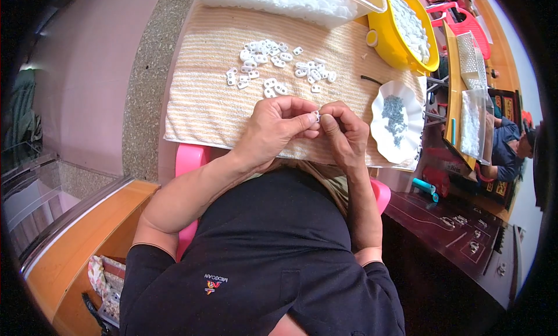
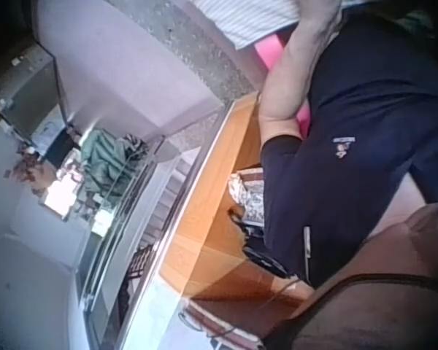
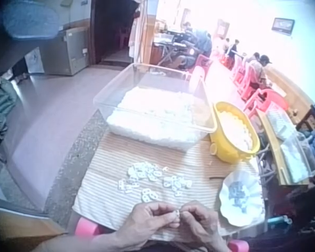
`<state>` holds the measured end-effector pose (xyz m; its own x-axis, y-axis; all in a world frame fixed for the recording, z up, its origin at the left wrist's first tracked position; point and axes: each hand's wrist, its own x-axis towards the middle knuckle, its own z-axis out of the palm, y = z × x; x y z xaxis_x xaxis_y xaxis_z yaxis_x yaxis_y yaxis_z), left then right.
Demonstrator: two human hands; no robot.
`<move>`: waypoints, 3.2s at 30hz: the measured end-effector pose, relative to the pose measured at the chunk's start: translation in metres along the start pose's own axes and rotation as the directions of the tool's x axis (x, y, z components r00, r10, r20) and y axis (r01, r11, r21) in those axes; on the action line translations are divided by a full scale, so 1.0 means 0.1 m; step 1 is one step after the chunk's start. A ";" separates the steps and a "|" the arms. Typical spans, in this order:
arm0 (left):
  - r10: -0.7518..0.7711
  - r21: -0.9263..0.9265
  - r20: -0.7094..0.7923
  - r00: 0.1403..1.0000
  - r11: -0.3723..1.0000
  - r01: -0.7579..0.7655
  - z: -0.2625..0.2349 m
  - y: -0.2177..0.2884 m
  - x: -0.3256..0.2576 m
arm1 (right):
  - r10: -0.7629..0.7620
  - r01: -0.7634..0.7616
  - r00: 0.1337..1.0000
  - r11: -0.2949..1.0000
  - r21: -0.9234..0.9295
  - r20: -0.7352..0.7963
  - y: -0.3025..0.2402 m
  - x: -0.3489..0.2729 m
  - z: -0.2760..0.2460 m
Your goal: Assembling small white plastic components manually at a workbench.
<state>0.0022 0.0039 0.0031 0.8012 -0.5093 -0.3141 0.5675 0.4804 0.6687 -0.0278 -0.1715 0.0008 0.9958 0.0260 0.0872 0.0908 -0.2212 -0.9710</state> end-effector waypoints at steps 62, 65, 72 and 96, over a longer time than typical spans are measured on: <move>0.159 0.206 0.014 0.987 0.966 -0.158 0.02 -0.13 -0.01 | 0.127 -0.129 0.991 0.991 0.043 0.038 -0.11 -0.03 -0.03; 0.119 0.166 0.001 0.993 0.979 -0.118 0.03 -0.13 -0.01 | 0.139 -0.143 0.988 0.988 0.063 0.061 -0.06 -0.03 -0.09; 0.113 0.107 0.020 0.993 0.988 -0.114 0.01 -0.13 0.00 | 0.187 -0.196 0.980 0.971 0.138 0.073 -0.09 -0.02 -0.09; 0.105 0.102 0.001 0.995 0.989 -0.104 0.01 -0.12 -0.01 | 0.170 -0.175 0.984 0.970 0.170 0.046 -0.01 -0.05 -0.06</move>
<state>-0.0057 -0.0023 -0.0042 0.8559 -0.4571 -0.2416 0.4585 0.4551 0.7633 -0.0326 -0.1772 0.0030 0.9955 0.0329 -0.0890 -0.0872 -0.0533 -0.9948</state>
